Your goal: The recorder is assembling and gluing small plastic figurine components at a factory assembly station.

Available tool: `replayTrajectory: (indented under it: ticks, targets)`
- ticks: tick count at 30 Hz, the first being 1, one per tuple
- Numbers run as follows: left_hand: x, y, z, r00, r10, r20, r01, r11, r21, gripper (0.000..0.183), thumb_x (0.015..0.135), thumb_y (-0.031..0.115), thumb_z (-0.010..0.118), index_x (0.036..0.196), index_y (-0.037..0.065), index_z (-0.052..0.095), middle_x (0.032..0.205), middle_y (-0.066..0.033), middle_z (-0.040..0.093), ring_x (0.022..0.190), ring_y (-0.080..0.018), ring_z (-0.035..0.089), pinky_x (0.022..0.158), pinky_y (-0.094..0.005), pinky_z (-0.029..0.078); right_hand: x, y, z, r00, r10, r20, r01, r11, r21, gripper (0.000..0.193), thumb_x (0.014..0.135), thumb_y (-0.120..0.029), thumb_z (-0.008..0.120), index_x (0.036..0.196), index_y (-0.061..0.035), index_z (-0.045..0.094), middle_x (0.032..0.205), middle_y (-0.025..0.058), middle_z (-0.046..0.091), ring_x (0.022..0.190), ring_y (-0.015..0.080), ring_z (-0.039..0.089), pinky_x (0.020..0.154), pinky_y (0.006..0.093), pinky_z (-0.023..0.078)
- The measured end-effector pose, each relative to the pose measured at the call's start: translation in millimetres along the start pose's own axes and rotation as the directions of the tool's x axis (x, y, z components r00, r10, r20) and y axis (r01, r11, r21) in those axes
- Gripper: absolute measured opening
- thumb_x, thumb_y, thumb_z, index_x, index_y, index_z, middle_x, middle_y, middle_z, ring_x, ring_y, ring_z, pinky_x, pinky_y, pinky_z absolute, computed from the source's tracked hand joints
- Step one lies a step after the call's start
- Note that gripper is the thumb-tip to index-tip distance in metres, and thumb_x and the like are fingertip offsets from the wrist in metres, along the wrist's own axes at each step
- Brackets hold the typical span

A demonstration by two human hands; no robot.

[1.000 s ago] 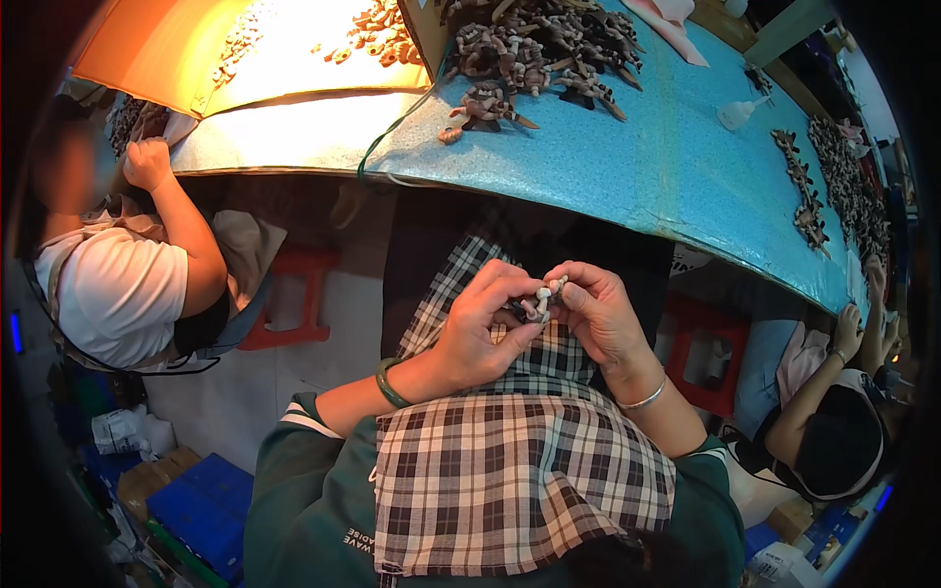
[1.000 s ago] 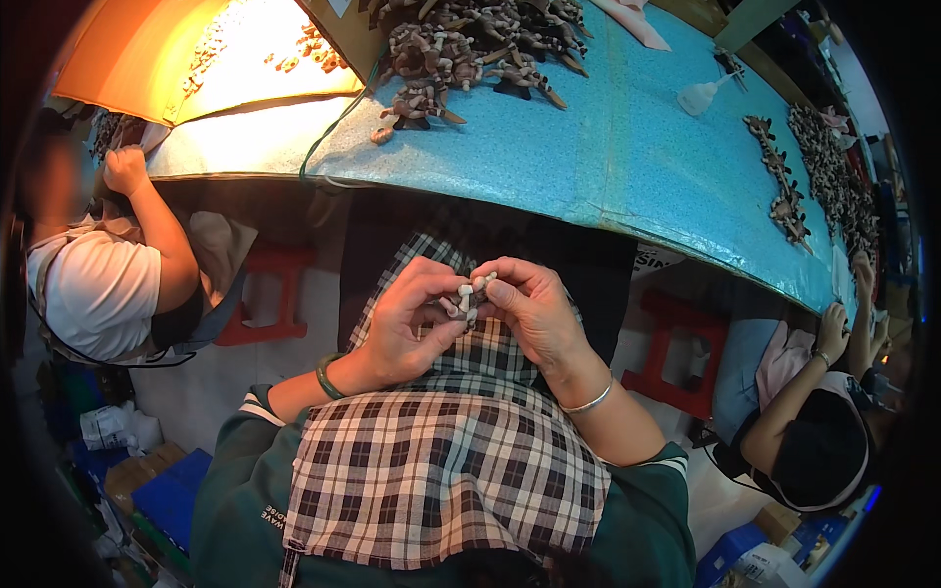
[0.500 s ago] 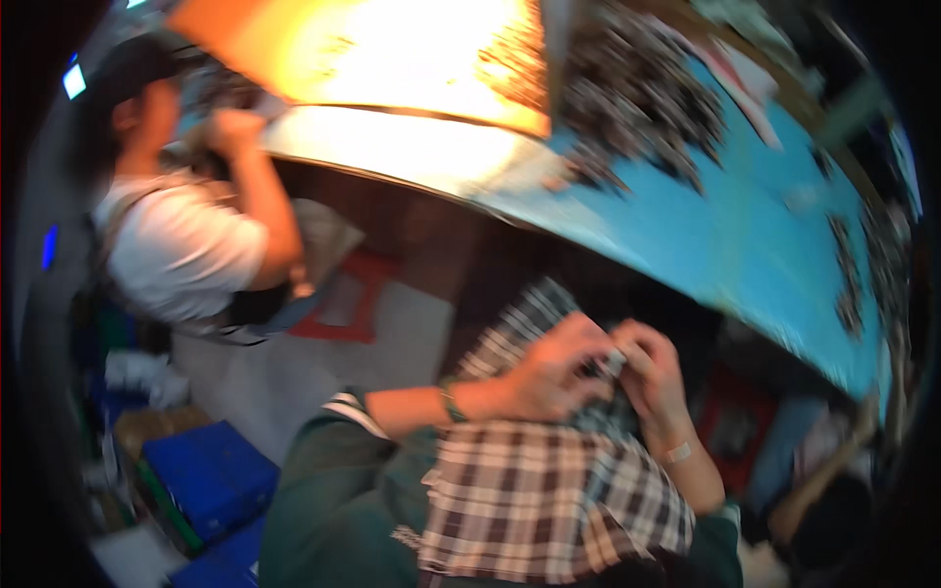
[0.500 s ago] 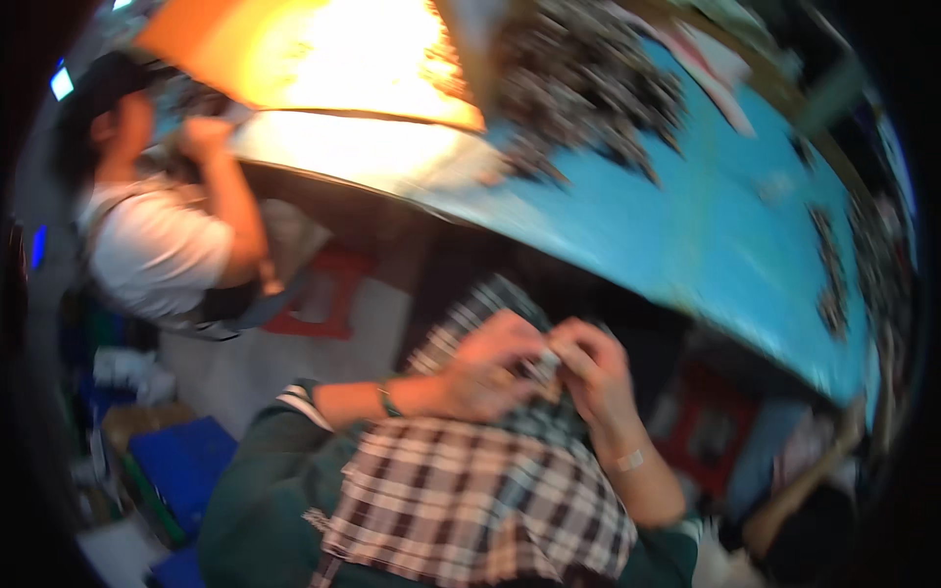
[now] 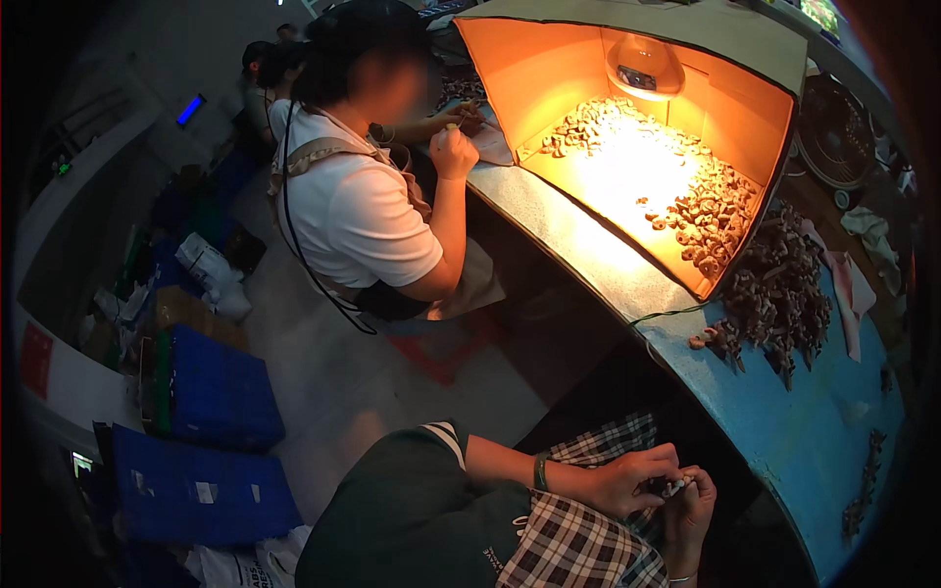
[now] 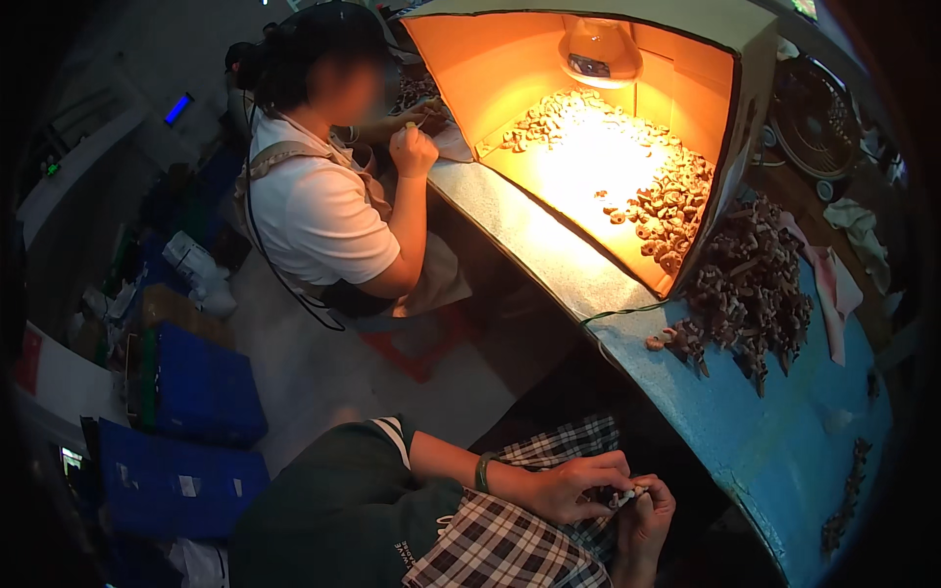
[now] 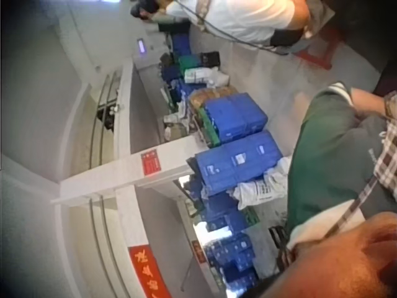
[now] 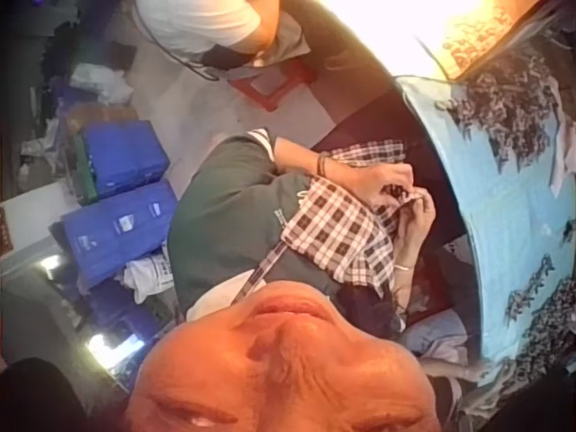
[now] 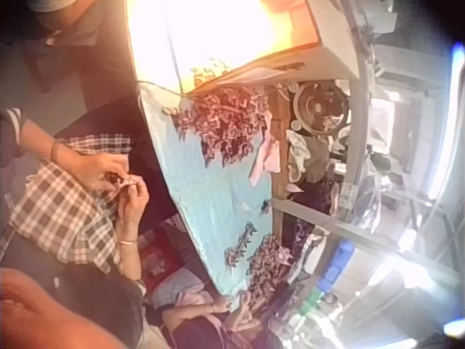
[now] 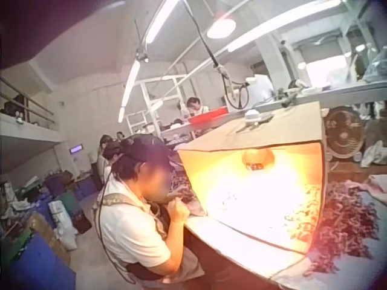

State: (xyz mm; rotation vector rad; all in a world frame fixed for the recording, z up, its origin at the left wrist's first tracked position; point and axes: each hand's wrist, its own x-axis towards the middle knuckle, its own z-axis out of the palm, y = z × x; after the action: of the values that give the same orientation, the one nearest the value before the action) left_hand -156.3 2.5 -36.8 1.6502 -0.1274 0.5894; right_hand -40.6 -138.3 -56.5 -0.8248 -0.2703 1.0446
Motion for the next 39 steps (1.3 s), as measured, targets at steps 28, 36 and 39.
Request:
replayTrajectory:
  ticks: [28,36,39]
  targets:
    - [2.5,-13.1,-14.6,0.724,-0.677,0.128,0.584,0.504,-0.637,0.027,0.088,0.007,0.059,0.113,0.004,0.050,0.100,-0.0077,0.056,0.086,-0.0137,0.061,0.067,-0.0256,0.057,13.8,-6.1,12.0,0.958,0.229,-0.171,-0.232,0.973,0.000,0.028,0.097,-0.025,0.050,0.106,-0.0007,0.058,0.096,0.0076,0.062,0.085,0.0160,0.063,0.074,0.0293,0.054]
    - [5.1,-26.3,-14.1,0.632,-0.683,0.366,0.609,0.146,-0.779,0.024,0.093,0.018,0.054,0.113,0.005,0.050,0.100,-0.0068,0.059,0.081,-0.0119,0.061,0.063,-0.0244,0.054,0.1,-3.9,-1.6,0.954,0.209,-0.214,-0.210,0.977,0.017,0.029,0.097,-0.029,0.048,0.109,-0.0036,0.058,0.095,0.0052,0.064,0.084,0.0130,0.062,0.072,0.0274,0.052]
    - [3.0,-26.2,-11.4,0.612,-0.694,0.380,0.592,0.083,-0.802,0.024,0.095,0.018,0.052,0.113,0.004,0.049,0.093,-0.0081,0.062,0.076,-0.0139,0.064,0.060,-0.0233,0.054,-2.9,-6.4,1.2,0.953,0.222,-0.204,-0.227,0.974,0.000,0.029,0.097,-0.030,0.049,0.108,-0.0042,0.058,0.094,0.0042,0.064,0.081,0.0114,0.061,0.072,0.0266,0.051]
